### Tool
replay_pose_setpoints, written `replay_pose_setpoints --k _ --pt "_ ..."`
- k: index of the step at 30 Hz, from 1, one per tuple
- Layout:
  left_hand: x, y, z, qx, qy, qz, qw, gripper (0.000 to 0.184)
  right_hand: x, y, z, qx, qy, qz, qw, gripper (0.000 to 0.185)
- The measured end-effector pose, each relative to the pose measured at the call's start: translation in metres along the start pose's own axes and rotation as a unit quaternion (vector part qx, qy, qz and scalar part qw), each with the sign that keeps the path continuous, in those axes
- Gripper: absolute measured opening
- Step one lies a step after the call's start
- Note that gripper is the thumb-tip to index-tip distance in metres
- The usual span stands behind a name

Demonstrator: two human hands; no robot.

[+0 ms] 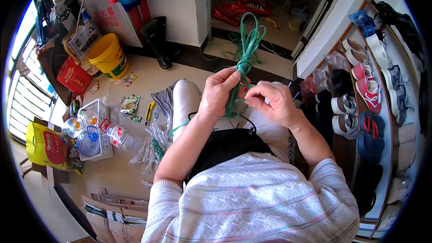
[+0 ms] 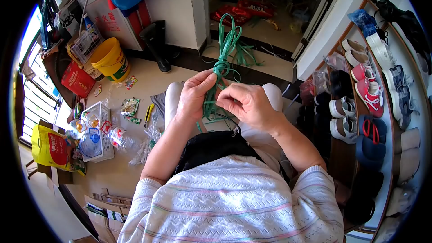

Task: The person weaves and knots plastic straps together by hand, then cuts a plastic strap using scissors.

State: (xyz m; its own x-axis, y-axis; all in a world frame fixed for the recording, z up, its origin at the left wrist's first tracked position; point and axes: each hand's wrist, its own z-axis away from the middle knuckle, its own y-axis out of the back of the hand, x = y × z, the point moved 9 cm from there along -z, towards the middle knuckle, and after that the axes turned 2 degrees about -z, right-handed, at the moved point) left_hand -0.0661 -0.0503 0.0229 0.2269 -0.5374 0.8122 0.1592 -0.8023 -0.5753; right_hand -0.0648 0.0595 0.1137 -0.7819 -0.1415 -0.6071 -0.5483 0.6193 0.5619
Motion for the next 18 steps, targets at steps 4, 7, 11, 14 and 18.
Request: replay_pose_setpoints --k 4,7,11,14,18 --pt "0.001 -0.003 0.002 0.028 -0.031 -0.018 0.999 0.028 0.044 -0.009 0.011 0.029 -0.157 -0.186 0.969 0.013" --pt "0.003 -0.004 0.004 0.030 -0.049 -0.030 0.998 0.030 0.058 -0.021 0.016 0.028 -0.230 -0.317 0.920 0.020" --pt "0.004 -0.008 0.007 0.017 -0.055 -0.035 0.998 0.028 0.073 -0.032 0.021 0.035 -0.268 -0.428 0.863 0.020" --pt "0.004 -0.010 0.007 0.014 -0.072 -0.050 0.996 0.025 0.077 -0.035 0.025 0.042 -0.299 -0.459 0.836 0.019" --pt "0.008 -0.011 0.009 0.024 -0.117 -0.093 0.989 0.019 0.075 -0.035 0.029 0.067 -0.316 -0.472 0.820 0.019"
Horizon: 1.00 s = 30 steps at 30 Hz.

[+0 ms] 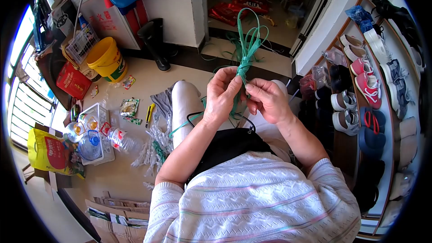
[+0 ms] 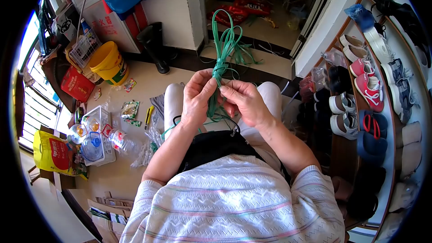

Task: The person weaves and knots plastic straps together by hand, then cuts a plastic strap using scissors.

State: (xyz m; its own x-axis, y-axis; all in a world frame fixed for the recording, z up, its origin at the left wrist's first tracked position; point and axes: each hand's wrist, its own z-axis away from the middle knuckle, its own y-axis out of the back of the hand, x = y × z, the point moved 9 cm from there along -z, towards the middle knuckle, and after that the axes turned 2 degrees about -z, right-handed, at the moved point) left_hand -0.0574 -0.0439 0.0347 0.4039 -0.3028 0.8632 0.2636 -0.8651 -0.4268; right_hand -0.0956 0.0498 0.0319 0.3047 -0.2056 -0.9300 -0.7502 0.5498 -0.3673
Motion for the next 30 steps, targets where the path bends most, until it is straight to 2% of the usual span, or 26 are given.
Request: replay_pose_setpoints --k 5,12,15,19,27,30 --pt "0.014 -0.003 0.003 0.010 -0.079 -0.042 0.996 0.018 0.001 0.001 0.000 0.026 0.034 -0.023 0.999 0.020" --pt "0.028 -0.007 0.013 0.031 -0.163 -0.299 0.940 0.018 -0.004 -0.001 0.002 0.070 0.059 -0.049 0.995 0.019" --pt "0.023 -0.006 0.013 0.029 -0.130 -0.276 0.952 0.019 -0.012 -0.004 0.002 0.045 0.071 -0.045 0.995 0.018" --pt "0.015 -0.001 0.006 0.017 -0.085 -0.150 0.985 0.019 -0.007 -0.008 0.004 0.006 0.061 -0.013 0.998 0.018" --pt "0.008 -0.002 0.007 0.003 -0.045 -0.094 0.995 0.021 -0.001 0.001 0.004 0.054 0.040 -0.041 0.997 0.017" --pt "0.010 -0.002 0.007 0.003 -0.062 -0.066 0.996 0.021 0.000 0.000 0.006 0.067 0.042 -0.050 0.996 0.016"
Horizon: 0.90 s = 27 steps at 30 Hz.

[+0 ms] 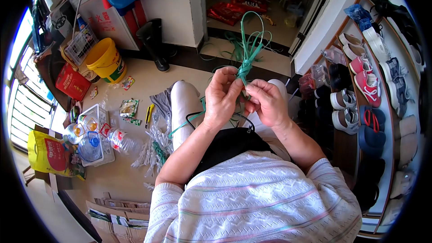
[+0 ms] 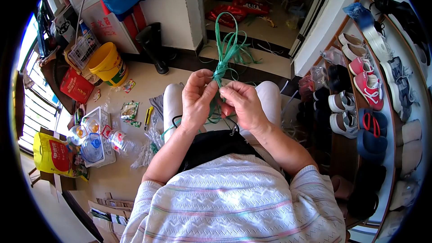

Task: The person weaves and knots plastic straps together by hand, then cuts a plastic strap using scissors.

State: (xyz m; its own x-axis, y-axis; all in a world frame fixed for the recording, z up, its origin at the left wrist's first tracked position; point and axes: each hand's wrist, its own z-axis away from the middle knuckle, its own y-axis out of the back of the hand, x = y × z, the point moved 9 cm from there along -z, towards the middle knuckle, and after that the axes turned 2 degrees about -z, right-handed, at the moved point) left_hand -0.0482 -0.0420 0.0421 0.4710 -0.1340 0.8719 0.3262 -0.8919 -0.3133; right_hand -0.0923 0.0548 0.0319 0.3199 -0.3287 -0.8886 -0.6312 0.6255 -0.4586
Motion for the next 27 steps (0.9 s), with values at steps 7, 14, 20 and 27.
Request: replay_pose_setpoints --k 7,14,20,27 --pt "0.003 -0.003 -0.001 -0.019 0.011 0.020 1.000 0.021 -0.002 0.000 -0.001 -0.005 0.012 -0.003 1.000 0.015" --pt "-0.005 -0.008 0.006 -0.044 -0.005 -0.069 0.997 0.022 -0.005 0.004 0.000 -0.017 0.036 0.005 0.999 0.018" --pt "-0.002 -0.006 0.005 -0.029 -0.018 -0.082 0.996 0.022 -0.012 0.004 -0.001 -0.015 0.103 0.069 0.992 0.014" --pt "-0.004 -0.005 0.003 -0.007 0.002 -0.045 0.999 0.017 -0.022 0.006 0.005 -0.034 0.124 0.228 0.965 0.012"
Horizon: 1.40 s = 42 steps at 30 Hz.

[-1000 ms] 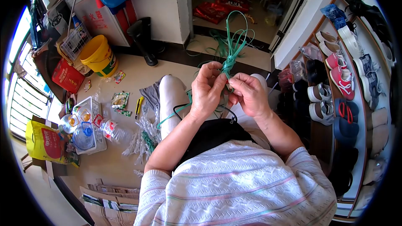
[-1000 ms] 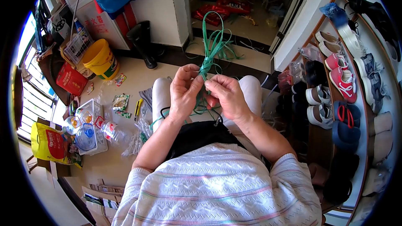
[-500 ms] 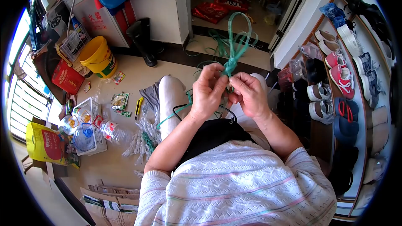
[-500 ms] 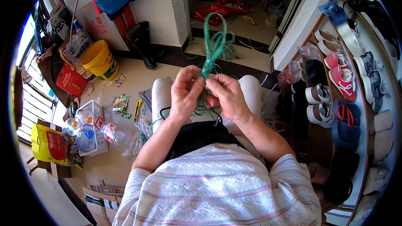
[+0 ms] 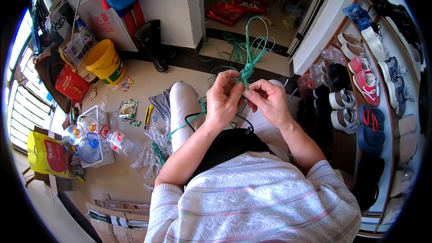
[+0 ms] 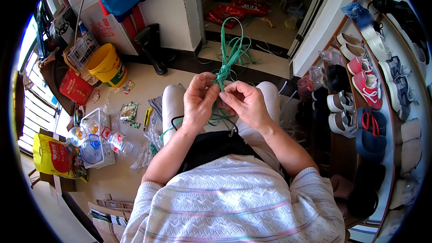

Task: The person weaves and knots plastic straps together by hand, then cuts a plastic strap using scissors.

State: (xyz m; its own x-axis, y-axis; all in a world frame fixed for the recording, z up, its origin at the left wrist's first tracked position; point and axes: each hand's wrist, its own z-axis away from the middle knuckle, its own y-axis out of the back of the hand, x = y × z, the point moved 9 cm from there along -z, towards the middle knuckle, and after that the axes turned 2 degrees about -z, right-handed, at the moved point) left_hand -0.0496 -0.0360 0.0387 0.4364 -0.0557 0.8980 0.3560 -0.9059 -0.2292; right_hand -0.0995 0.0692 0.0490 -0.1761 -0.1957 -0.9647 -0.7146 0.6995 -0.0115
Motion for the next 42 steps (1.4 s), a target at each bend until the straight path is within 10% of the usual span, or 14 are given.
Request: replay_pose_setpoints --k 10,16,29,36,42 --pt "0.009 -0.002 0.003 -0.017 -0.041 -0.146 0.988 0.018 -0.007 0.015 -0.006 0.078 0.050 0.046 0.995 0.009" --pt "0.042 -0.014 0.009 -0.018 -0.227 -0.397 0.889 0.023 -0.042 0.014 -0.015 0.017 0.075 0.192 0.978 0.013" --pt "0.018 -0.007 0.004 -0.102 -0.101 -0.362 0.921 0.018 -0.089 0.027 -0.018 0.064 0.197 0.205 0.956 0.005" --pt "-0.007 -0.006 0.000 -0.167 -0.074 -0.402 0.897 0.014 -0.107 -0.034 -0.014 -0.069 0.336 0.352 0.871 0.005" --pt "-0.015 -0.010 0.000 -0.269 -0.043 -0.393 0.878 0.016 -0.098 -0.026 -0.039 -0.083 0.233 0.289 0.925 0.003"
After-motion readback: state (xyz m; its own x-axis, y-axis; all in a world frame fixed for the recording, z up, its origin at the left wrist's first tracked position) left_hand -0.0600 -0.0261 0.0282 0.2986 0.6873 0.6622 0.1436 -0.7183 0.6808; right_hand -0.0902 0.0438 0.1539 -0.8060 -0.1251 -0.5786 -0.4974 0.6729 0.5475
